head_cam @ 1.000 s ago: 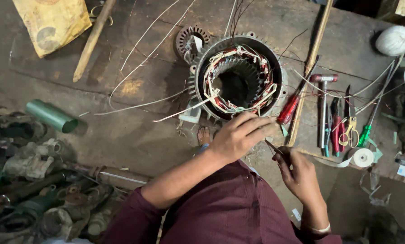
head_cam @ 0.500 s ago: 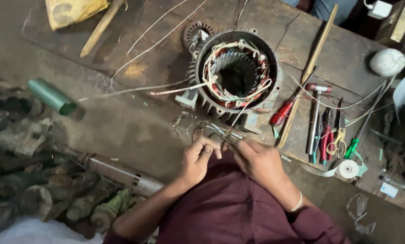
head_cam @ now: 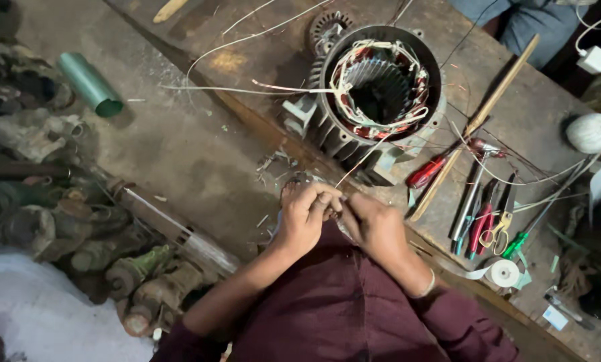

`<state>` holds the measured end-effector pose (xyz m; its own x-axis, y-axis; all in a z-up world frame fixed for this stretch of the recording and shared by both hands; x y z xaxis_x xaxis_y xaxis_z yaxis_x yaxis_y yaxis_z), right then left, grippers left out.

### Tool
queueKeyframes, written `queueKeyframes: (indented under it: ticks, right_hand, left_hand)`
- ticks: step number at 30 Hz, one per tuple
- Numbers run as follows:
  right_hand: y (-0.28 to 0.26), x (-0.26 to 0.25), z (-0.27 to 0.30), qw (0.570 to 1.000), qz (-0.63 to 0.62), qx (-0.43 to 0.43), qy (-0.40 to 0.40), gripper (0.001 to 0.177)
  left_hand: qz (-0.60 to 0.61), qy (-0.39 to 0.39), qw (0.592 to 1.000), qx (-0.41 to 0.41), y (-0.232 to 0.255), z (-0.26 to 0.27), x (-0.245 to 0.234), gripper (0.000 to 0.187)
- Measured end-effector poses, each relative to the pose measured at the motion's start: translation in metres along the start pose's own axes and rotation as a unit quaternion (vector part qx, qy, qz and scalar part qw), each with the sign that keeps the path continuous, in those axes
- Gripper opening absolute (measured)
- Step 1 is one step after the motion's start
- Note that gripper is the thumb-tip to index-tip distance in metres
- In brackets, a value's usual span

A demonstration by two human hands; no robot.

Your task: The person works on an electric motor stator, using a wooden stick to push and arrange copper windings inside the slots. They then use pliers to adjust and secure the windings, followed by a screwdriver to further manipulate the internal components.

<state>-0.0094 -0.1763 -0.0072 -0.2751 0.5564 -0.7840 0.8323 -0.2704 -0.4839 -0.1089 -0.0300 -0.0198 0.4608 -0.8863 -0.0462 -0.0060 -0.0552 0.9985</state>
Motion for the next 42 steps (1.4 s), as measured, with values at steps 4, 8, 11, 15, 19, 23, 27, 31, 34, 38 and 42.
queueKeyframes:
  ticks: [4, 8, 11, 15, 19, 23, 27, 31, 34, 38, 42]
  right_hand:
    - [0.010, -0.003, -0.006, 0.996, 0.082, 0.038, 0.006, 0.017]
    - [0.003, 0.000, 0.001, 0.998, -0.029, -0.056, 0.023, 0.019]
    - [0.018, -0.006, 0.001, 0.996, 0.066, 0.003, 0.054, 0.010]
    - [0.015, 0.005, 0.007, 0.999, -0.028, -0.015, -0.008, 0.020]
    - [0.025, -0.027, 0.020, 0.997, -0.045, 0.045, 0.052, 0.025]
    - [0.028, -0.053, 0.025, 0.992, -0.015, 0.075, 0.105, 0.017]
    - [0.025, -0.054, 0.023, 0.995, 0.045, 0.056, 0.064, 0.019]
    - [0.020, -0.027, 0.020, 0.991, 0.126, 0.026, 0.037, 0.018]
    - [0.018, -0.002, 0.017, 0.986, 0.166, -0.031, -0.007, 0.017]
    - [0.026, 0.007, 0.013, 0.977, 0.210, 0.030, -0.014, 0.019]
    - [0.023, 0.006, 0.018, 0.996, 0.080, -0.036, -0.004, 0.019]
  left_hand:
    - [-0.048, 0.000, 0.997, 0.058, 0.008, 0.002, -0.002, 0.009]
    - [-0.095, 0.023, 0.991, 0.089, 0.018, 0.002, 0.002, 0.012]
    - [-0.121, 0.036, 0.987, 0.101, 0.022, 0.007, 0.008, 0.014]
    - [-0.183, 0.040, 0.971, 0.147, 0.020, 0.012, 0.015, 0.012]
    - [0.034, 0.101, 0.991, 0.076, 0.017, -0.002, 0.014, 0.018]
    - [0.206, -0.077, 0.946, -0.237, 0.000, -0.028, 0.025, 0.032]
    - [0.334, -0.184, 0.871, -0.311, -0.003, -0.014, 0.034, 0.030]
    - [-0.273, -0.051, 0.960, 0.033, 0.011, 0.001, 0.003, 0.018]
    - [-0.479, -0.023, 0.866, 0.137, 0.016, 0.005, -0.005, 0.013]
    - [-0.491, -0.011, 0.858, 0.154, 0.017, 0.005, -0.002, 0.017]
    - [-0.493, -0.015, 0.859, 0.137, 0.019, 0.006, -0.006, 0.023]
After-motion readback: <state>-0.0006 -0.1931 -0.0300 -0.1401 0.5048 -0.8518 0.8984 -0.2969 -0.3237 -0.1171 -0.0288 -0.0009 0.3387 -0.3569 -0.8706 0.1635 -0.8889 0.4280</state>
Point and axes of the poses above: each hand's wrist, its own z-axis away from the middle knuckle, its own x-axis out of the palm, y = z × x, the point moved 3 cm from there along -z, towards the middle knuckle, and after that the axes turned 8 degrees about -x, right-handed, at the moved point
